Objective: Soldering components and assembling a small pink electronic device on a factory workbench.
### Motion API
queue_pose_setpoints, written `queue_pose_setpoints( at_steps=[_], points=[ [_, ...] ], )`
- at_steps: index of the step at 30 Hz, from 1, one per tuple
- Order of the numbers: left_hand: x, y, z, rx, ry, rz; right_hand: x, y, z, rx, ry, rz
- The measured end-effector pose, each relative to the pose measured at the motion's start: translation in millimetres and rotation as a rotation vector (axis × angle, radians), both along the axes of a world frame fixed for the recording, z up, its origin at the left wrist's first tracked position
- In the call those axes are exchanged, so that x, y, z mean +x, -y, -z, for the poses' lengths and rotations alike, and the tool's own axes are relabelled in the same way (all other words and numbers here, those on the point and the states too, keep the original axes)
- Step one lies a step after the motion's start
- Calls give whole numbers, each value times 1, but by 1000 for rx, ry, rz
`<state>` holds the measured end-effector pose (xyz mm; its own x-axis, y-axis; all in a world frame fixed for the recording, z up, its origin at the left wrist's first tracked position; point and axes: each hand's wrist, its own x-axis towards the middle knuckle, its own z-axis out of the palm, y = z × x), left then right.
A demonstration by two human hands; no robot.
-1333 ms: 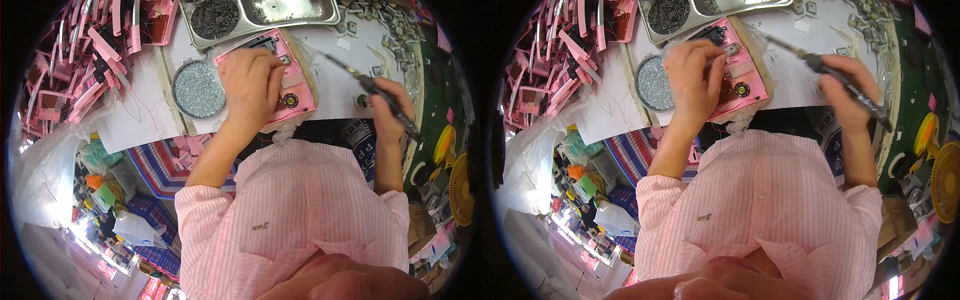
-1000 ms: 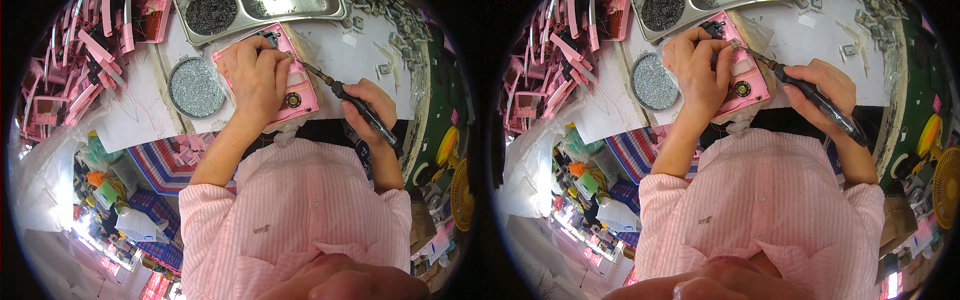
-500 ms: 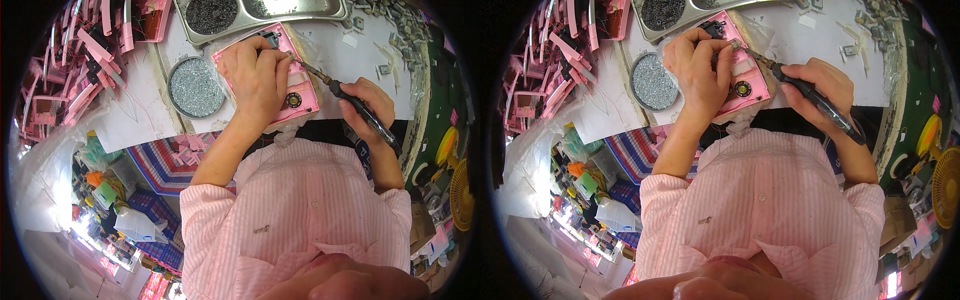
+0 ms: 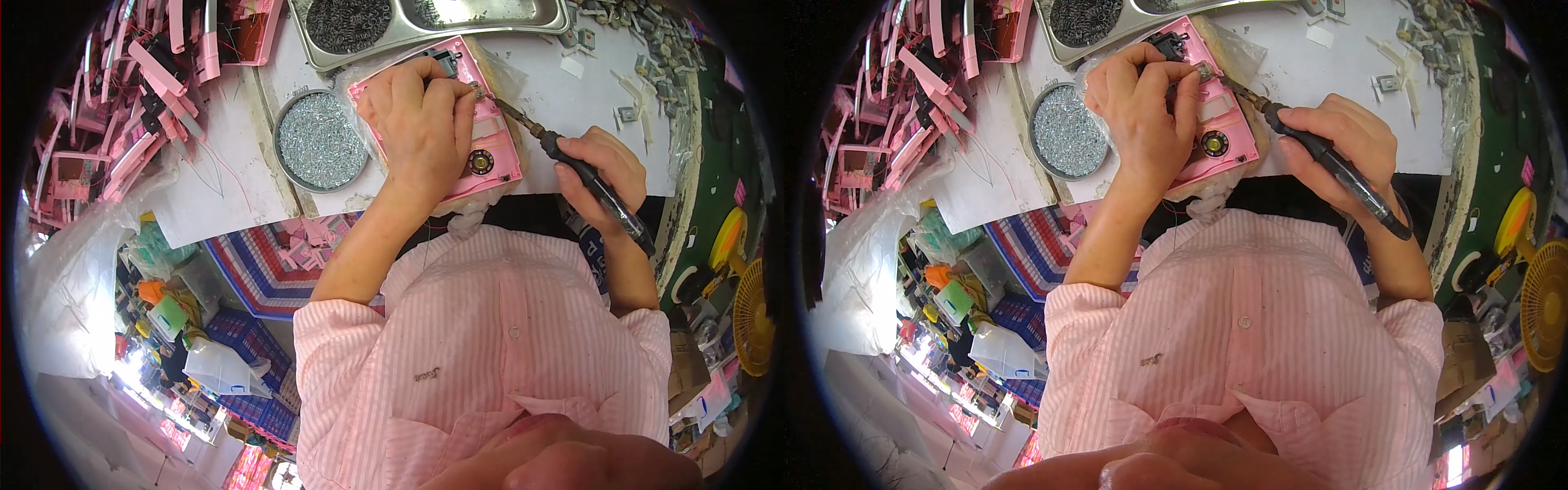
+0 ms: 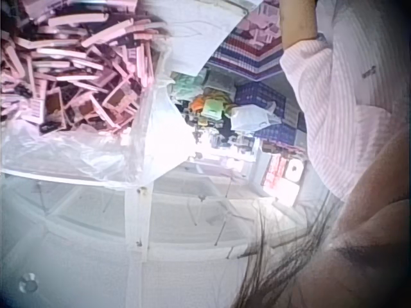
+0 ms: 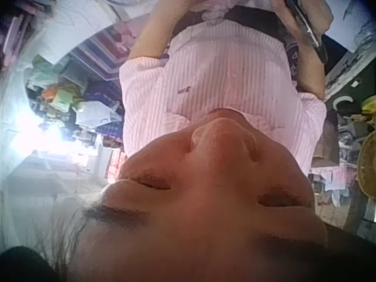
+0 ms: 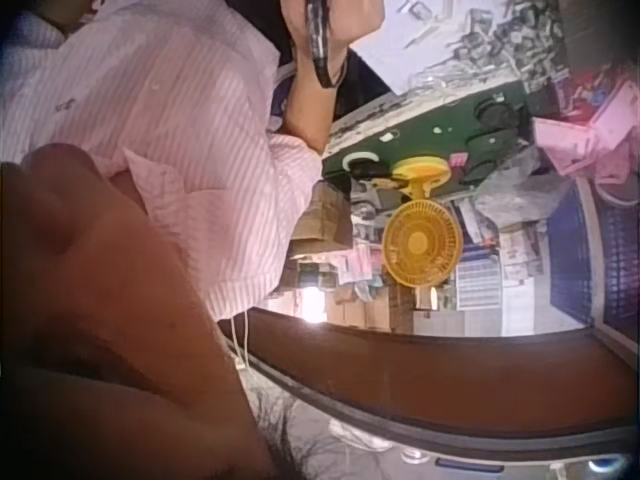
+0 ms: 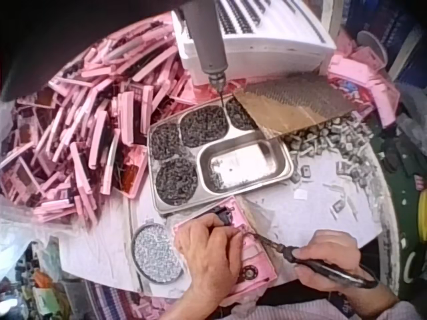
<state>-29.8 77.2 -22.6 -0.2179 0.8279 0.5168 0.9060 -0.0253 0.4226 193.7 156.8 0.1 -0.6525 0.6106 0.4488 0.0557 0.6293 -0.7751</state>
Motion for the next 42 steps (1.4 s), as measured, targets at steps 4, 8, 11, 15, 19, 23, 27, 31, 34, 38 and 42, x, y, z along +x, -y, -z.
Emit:
queue_pose_setpoints(
  at_steps=[4, 8, 11, 15, 19, 23, 27, 31, 34, 38, 42],
  points=[
    [0, 0, 1, 6, 7, 2, 2, -1, -1, -4, -3, 5],
    [1, 0, 0, 12, -4, -2, 3, -2, 0, -4, -2, 31],
    [1, -1, 0, 20, -10, -1, 4, -3, -1, -12, 3, 45],
    [1, -2, 0, 20, -18, -11, 5, -4, 0, -20, 5, 49],
    [1, -2, -1, -5, -39, -37, 3, -5, 0, -12, 1, 36],
    [1, -4, -4, -24, -46, -36, 2, -7, 1, -17, 9, 16],
    [-1, -5, -9, -76, -76, -25, -2, -9, 1, -3, 12, 18],
    [-2, -7, -15, -121, -103, -3, -4, -11, 2, 10, 7, 15],
    [-3, -8, -16, -139, -103, 13, -8, -12, 4, 38, -1, 24],
    [-1, -10, -22, -180, -112, 16, -12, -12, 5, 56, -8, 27],
    [-1, -11, -25, -196, -107, 1, -14, -13, 4, 38, -12, 11]
  ],
)
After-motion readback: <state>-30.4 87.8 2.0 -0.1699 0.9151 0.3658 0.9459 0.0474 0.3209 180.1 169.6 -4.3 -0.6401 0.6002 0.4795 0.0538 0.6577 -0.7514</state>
